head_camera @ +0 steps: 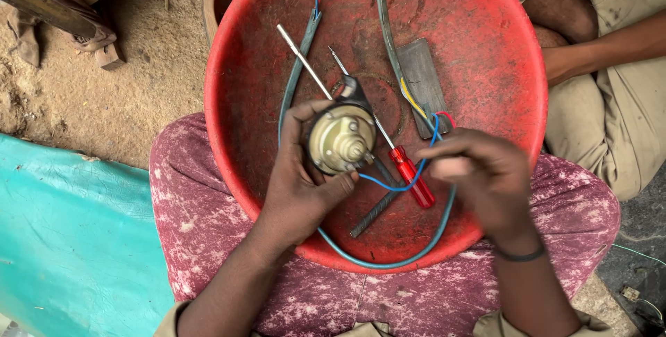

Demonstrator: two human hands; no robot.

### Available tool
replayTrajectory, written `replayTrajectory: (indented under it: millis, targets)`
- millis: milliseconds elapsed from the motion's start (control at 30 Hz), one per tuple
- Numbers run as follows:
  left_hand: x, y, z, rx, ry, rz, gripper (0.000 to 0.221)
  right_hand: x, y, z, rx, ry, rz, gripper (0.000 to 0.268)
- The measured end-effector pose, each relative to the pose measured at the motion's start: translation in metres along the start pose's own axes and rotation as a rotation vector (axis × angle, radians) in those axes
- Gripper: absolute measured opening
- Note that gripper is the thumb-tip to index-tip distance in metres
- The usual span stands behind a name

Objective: The person is repairing a motorcycle horn by adjusting screws and connecting wires in a workshop environment.

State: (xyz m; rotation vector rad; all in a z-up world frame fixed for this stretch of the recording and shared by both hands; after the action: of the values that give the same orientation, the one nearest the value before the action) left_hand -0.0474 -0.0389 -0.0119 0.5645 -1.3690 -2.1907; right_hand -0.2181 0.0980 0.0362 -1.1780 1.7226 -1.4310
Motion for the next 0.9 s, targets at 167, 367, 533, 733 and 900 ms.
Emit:
replayTrajectory:
  millis: [167, 367, 533, 733, 900]
  targets:
    - [0.0, 0.01, -0.003, -0.018, 0.047, 0.006, 0.084, 0.009, 0.01, -0.024, 0.6, -0.139, 0.094, 0.05]
    - [-0.001, 0.017, 0.005, 0.012, 0.033, -0.028, 0.088, 0.001, 0.043, -0.002, -0.736, -0.367, 0.474, 0.044]
    - [-0.003, 0.009, -0.001, 0.007, 0.036, 0.032, 0.088, 0.002, 0.015, 0.017, -0.772, -0.289, 0.485, 0.037]
    - [-0.004, 0.023, 0.001, 0.295, 0.078, 0.059, 0.097, -0.054, -0.014, -0.037, -0.727, -0.001, 0.434, 0.033]
    - [-0.002, 0.014, 0.004, 0.26, 0.018, 0.014, 0.097, -0.154, 0.009, -0.128, -0.692, 0.116, 0.583, 0.037]
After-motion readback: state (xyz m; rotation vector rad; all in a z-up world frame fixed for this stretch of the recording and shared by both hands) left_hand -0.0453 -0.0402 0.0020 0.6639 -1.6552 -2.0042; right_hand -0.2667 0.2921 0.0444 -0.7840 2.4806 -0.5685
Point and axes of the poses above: each hand's wrist, its own x-axis towards the middle knuckle, its own z-axis out of the palm, y = z × x, the point moved 6 cm from there along x, towards the middle knuckle, and after that the axes turned 5 degrees about x, right-handed, at the moved point
